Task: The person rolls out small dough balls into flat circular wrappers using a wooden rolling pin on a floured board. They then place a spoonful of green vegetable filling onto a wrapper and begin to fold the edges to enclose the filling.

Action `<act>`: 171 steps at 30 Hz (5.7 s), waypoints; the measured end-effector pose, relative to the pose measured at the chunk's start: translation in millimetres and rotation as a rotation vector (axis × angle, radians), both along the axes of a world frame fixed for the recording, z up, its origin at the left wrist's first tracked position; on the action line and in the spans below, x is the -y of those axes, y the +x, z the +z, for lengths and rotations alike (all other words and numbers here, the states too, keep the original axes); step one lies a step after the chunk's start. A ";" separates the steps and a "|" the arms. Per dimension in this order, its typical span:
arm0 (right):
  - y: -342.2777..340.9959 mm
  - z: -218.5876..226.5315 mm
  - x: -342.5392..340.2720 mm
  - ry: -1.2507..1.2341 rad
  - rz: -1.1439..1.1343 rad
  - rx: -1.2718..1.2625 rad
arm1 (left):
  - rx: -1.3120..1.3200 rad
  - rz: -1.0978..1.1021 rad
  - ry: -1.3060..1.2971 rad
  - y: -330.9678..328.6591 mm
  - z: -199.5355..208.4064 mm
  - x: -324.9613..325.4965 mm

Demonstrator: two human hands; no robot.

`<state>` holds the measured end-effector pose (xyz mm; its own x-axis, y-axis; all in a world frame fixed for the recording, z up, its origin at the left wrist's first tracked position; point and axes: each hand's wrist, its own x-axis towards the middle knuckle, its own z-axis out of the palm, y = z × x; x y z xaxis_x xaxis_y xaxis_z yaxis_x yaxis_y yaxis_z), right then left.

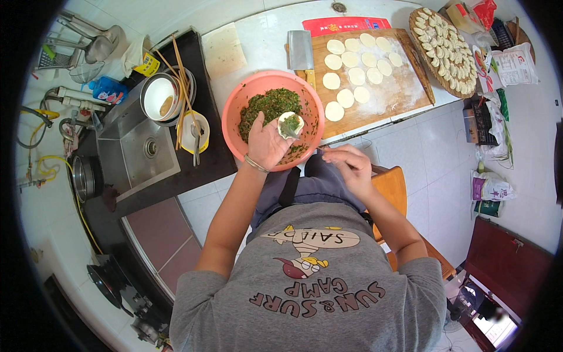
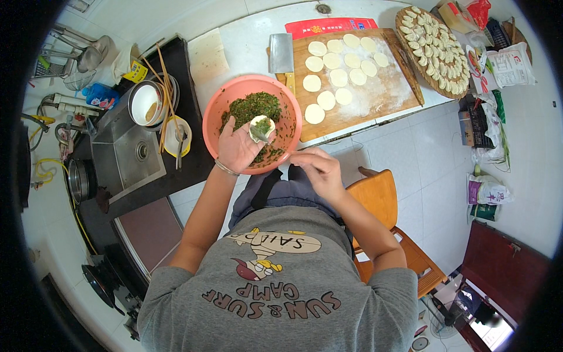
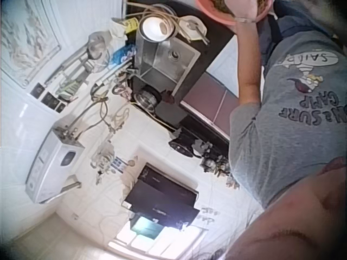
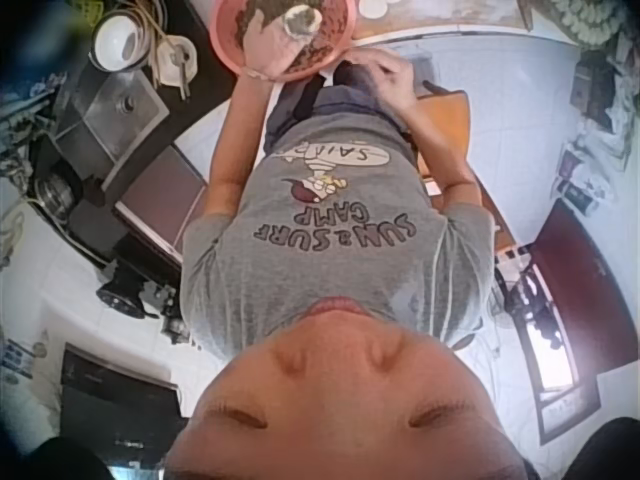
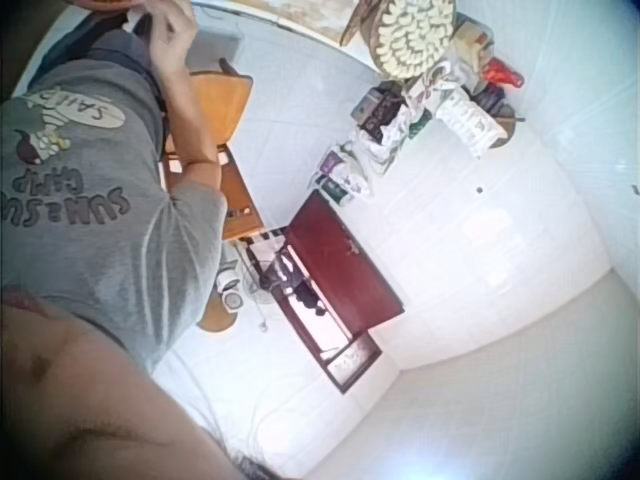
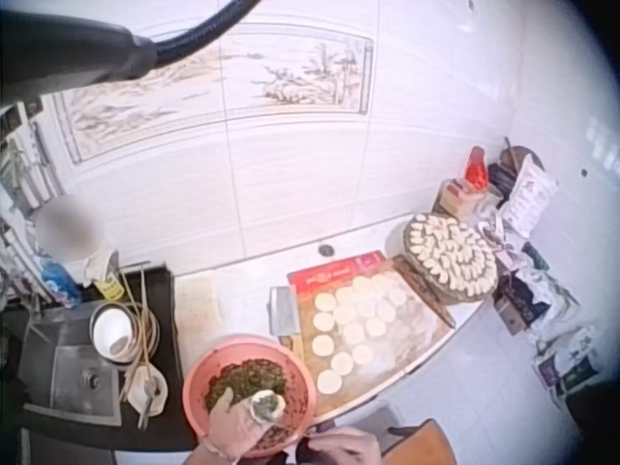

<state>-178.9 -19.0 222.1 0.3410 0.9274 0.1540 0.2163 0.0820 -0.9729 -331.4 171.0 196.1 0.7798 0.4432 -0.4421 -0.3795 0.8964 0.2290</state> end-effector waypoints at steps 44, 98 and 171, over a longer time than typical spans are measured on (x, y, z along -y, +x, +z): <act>-2.6 20.0 -14.7 0.160 -0.106 0.240 | -0.007 -0.028 0.112 1.7 -0.8 11.3; 18.6 -111.4 -52.6 -0.228 -0.324 -0.362 | -0.064 -0.030 0.075 -23.3 -34.2 -1.2; 1.2 -11.7 -68.1 -0.078 -0.034 0.287 | -0.312 -0.236 0.539 1.3 -4.4 24.8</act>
<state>-177.7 49.1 210.4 0.3253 0.9289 0.1771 0.4851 -0.0032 -0.8745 -330.1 146.1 191.7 0.7546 0.4982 -0.4271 -0.0305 0.6769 0.7355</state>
